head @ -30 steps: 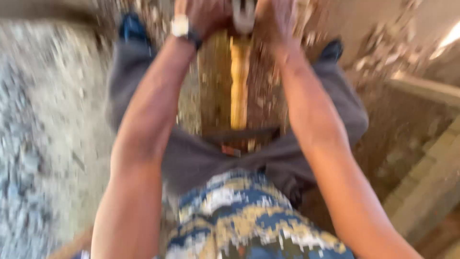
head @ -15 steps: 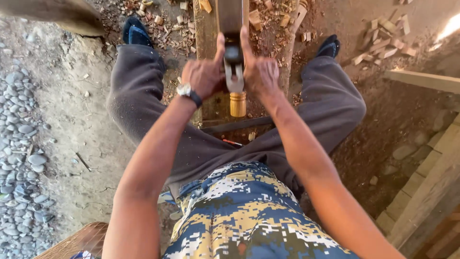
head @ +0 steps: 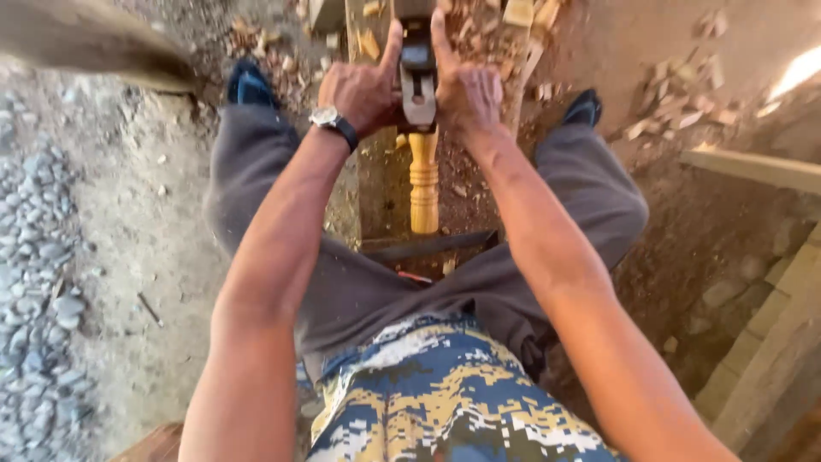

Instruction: Planing a turned wooden furniture leg using a hand plane

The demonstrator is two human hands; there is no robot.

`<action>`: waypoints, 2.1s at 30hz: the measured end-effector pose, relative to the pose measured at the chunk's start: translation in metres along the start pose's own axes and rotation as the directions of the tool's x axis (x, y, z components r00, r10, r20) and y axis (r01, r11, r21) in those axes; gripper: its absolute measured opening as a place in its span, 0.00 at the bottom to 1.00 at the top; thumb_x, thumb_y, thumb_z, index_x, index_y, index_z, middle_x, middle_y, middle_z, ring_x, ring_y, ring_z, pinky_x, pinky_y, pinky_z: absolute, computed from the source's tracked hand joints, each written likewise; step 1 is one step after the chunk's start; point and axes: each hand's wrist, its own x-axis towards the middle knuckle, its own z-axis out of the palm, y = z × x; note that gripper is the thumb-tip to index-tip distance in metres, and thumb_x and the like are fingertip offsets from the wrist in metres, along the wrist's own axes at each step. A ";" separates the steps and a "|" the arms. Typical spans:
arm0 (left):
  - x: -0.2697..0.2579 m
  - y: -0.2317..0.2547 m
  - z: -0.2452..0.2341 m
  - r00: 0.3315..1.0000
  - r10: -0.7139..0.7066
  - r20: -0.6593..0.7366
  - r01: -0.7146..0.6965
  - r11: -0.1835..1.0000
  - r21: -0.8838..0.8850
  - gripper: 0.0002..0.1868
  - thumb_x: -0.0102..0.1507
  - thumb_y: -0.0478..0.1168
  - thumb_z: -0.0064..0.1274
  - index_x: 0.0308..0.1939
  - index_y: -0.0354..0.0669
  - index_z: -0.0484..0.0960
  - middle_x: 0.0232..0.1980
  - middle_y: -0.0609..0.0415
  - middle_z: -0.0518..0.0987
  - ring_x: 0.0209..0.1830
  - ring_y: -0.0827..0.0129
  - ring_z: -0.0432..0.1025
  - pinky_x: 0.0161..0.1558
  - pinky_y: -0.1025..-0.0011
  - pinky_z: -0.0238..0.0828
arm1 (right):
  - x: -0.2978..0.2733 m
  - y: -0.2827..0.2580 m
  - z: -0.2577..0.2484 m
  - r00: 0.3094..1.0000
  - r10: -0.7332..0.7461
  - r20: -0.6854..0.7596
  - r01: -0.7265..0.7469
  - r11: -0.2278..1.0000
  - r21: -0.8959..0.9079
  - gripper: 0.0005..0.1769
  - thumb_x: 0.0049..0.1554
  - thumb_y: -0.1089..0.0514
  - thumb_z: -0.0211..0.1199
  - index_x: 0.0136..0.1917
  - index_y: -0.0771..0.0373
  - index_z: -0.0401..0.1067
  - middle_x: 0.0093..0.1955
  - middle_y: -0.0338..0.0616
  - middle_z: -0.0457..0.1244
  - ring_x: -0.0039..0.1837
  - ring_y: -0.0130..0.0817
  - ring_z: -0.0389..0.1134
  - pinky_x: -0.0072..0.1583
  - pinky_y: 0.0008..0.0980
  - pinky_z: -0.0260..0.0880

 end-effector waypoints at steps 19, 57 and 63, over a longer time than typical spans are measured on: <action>-0.013 0.013 0.015 0.999 -0.032 0.024 0.034 0.997 -0.068 0.56 0.76 0.74 0.60 0.90 0.44 0.49 0.16 0.67 0.72 0.13 0.72 0.67 0.32 0.68 0.75 | -0.009 0.002 0.008 0.997 -0.070 -0.035 0.071 0.997 0.025 0.54 0.77 0.27 0.66 0.88 0.77 0.56 0.27 0.29 0.60 0.25 0.20 0.51 0.27 0.27 0.51; 0.071 -0.016 0.010 0.993 -0.078 -0.087 0.076 0.997 -0.025 0.46 0.80 0.57 0.57 0.93 0.52 0.47 0.22 0.64 0.75 0.14 0.73 0.63 0.14 0.72 0.62 | 0.074 0.049 0.011 0.981 -0.188 -0.039 0.178 0.968 -0.178 0.54 0.76 0.30 0.78 0.95 0.52 0.49 0.29 0.27 0.62 0.27 0.22 0.50 0.29 0.27 0.53; 0.042 0.002 0.020 0.990 -0.122 -0.076 0.111 0.984 -0.139 0.61 0.78 0.66 0.66 0.93 0.48 0.36 0.24 0.65 0.76 0.15 0.75 0.62 0.18 0.73 0.62 | 0.041 0.037 0.018 0.995 -0.071 0.065 0.079 0.988 -0.134 0.53 0.82 0.37 0.59 0.96 0.67 0.31 0.32 0.22 0.55 0.28 0.19 0.50 0.29 0.24 0.49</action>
